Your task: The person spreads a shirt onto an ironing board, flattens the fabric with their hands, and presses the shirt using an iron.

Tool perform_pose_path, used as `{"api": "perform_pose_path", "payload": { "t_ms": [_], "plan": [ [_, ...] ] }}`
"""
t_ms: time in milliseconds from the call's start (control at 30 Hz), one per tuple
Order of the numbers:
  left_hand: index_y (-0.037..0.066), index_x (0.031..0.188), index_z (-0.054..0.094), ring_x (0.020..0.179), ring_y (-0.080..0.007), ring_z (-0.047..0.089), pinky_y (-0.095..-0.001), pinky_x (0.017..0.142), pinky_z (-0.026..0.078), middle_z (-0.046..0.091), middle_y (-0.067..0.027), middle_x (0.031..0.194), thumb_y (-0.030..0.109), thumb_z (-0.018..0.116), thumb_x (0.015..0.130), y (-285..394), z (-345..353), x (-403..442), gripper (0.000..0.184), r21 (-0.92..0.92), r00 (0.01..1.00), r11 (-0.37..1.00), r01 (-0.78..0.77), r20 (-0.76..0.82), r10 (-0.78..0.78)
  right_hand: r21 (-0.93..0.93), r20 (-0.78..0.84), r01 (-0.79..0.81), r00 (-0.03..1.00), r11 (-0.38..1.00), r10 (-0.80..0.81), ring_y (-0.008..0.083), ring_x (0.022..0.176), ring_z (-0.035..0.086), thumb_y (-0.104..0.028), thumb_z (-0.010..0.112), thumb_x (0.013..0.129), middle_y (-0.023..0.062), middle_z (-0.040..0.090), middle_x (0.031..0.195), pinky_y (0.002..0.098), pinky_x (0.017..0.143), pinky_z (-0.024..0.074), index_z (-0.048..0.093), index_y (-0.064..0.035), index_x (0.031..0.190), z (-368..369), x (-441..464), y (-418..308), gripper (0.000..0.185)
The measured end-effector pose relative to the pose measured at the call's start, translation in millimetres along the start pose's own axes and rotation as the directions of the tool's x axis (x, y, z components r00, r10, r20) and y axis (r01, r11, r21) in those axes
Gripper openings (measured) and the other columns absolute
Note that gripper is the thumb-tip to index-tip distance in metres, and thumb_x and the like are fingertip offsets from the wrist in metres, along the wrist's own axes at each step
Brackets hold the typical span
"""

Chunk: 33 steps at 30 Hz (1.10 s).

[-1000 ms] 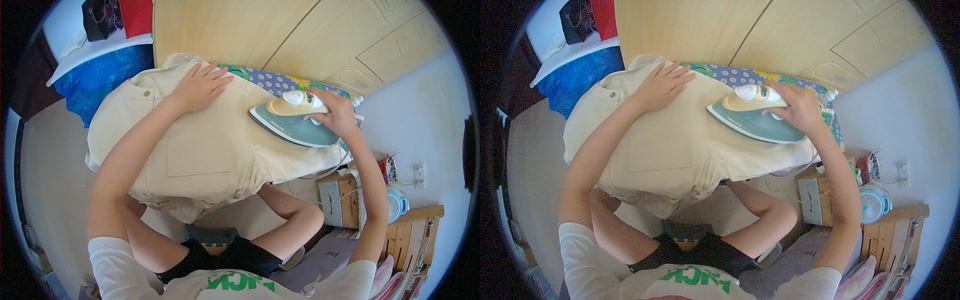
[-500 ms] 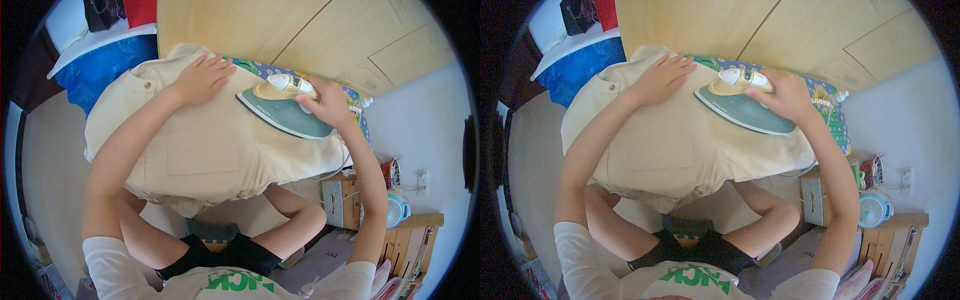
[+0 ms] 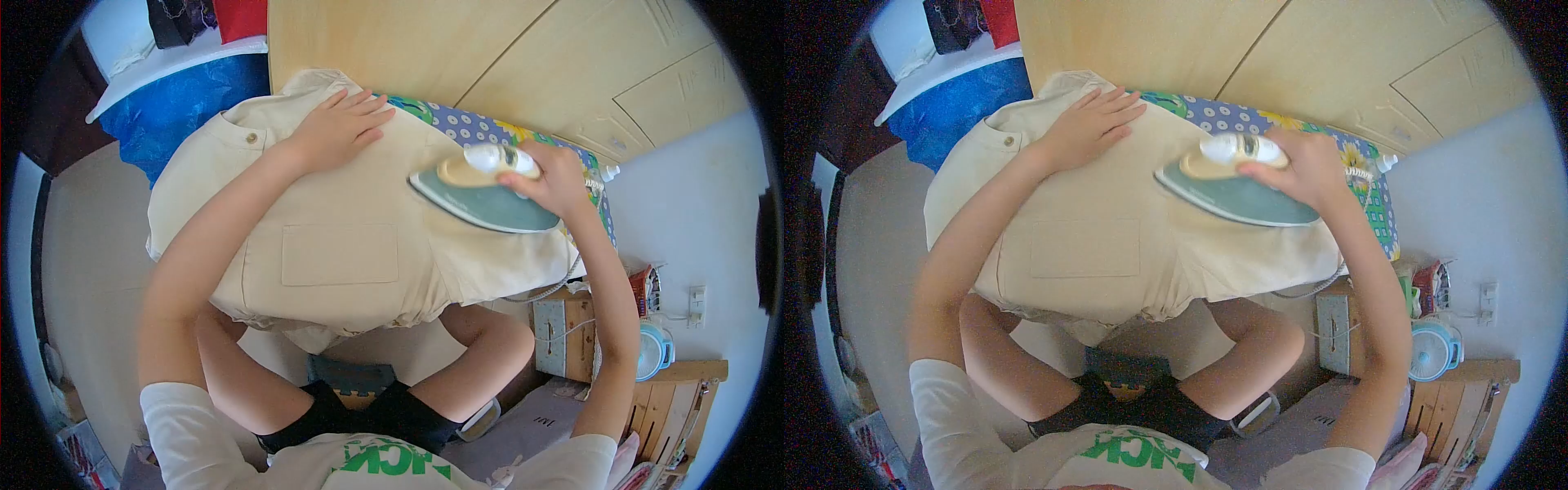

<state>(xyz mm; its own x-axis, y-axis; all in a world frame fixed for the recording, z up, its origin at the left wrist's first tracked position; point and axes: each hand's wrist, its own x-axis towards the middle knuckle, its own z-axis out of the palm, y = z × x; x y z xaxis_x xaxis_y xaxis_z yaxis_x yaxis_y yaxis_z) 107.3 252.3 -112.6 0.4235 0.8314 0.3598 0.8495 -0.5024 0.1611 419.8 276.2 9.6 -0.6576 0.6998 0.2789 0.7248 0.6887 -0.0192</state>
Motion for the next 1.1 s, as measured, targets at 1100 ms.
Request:
{"api": "perform_pose_path", "payload": {
  "t_ms": [1100],
  "plan": [
    [0.012, 0.104, 0.063, 0.130, -0.0290, 0.033, -0.0435, 0.108, 0.021, 0.047, -0.0085, 0.133, 0.044, 0.071, 0.069, 10, -23, -3, 0.048, -0.275, 0.996, 0.958, -0.078, 0.024, 0.088, -0.047, -0.065, 0.213, 0.974, 0.976, -0.216, 0.0288, 0.055, 0.061, -0.063, 0.061, 0.069, 0.0150, 0.061, 0.059, 0.0369, 0.052, 0.0479, 0.068, -0.0063, 0.085, 4, -4, 15, 0.059]
  ]
}}
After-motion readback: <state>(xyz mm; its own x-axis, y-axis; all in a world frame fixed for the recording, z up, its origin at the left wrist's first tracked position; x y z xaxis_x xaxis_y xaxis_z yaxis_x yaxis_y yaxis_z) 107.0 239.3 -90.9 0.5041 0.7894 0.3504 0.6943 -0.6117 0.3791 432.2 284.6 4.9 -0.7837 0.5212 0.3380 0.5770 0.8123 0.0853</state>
